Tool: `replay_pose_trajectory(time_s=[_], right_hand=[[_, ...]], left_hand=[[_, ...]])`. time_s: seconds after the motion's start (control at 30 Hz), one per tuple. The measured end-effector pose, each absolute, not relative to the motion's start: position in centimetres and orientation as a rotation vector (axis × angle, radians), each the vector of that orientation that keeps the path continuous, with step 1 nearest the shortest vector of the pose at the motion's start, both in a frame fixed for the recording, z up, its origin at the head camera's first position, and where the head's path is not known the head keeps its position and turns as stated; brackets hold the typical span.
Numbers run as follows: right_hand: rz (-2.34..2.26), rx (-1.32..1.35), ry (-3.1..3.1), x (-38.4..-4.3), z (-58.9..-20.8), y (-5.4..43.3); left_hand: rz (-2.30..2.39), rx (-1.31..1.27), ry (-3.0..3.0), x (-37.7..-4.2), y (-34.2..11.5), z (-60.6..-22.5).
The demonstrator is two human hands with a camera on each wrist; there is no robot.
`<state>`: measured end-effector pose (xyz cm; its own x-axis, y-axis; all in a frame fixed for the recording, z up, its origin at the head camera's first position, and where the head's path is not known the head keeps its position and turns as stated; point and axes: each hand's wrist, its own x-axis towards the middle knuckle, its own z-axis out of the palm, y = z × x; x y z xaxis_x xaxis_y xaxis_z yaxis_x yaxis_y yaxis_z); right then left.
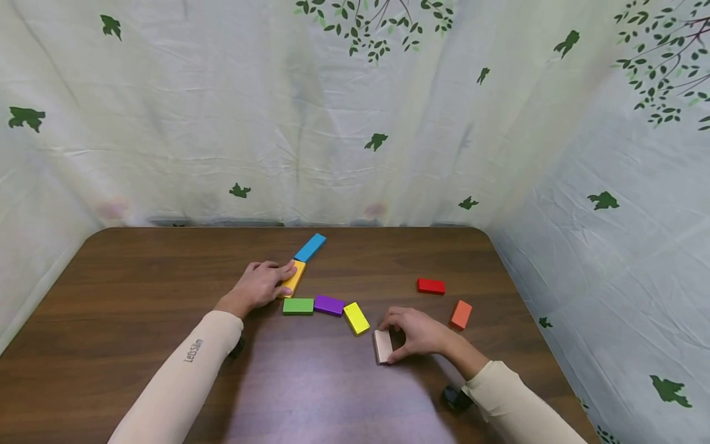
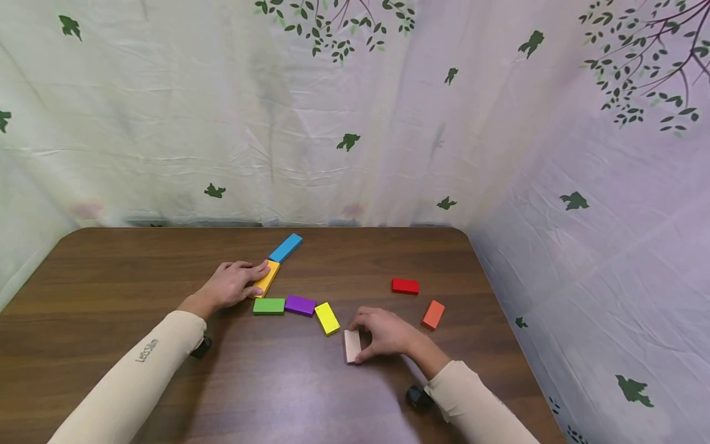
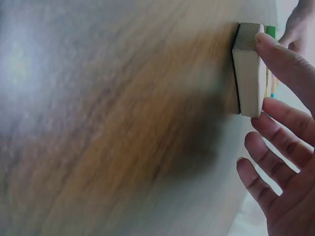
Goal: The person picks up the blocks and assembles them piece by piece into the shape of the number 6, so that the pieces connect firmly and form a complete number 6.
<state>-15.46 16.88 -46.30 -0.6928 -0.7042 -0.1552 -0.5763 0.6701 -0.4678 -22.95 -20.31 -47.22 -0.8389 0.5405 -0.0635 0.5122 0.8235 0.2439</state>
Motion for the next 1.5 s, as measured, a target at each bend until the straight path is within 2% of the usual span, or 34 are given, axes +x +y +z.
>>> replay_pose_trajectory(time_s=[1.5], right_hand=[[-0.428, -0.975, 2.747, -13.6, -46.2, 13.6]], left_hand=[[0.321, 0.824, 2.876, -23.0, -20.4, -47.1]])
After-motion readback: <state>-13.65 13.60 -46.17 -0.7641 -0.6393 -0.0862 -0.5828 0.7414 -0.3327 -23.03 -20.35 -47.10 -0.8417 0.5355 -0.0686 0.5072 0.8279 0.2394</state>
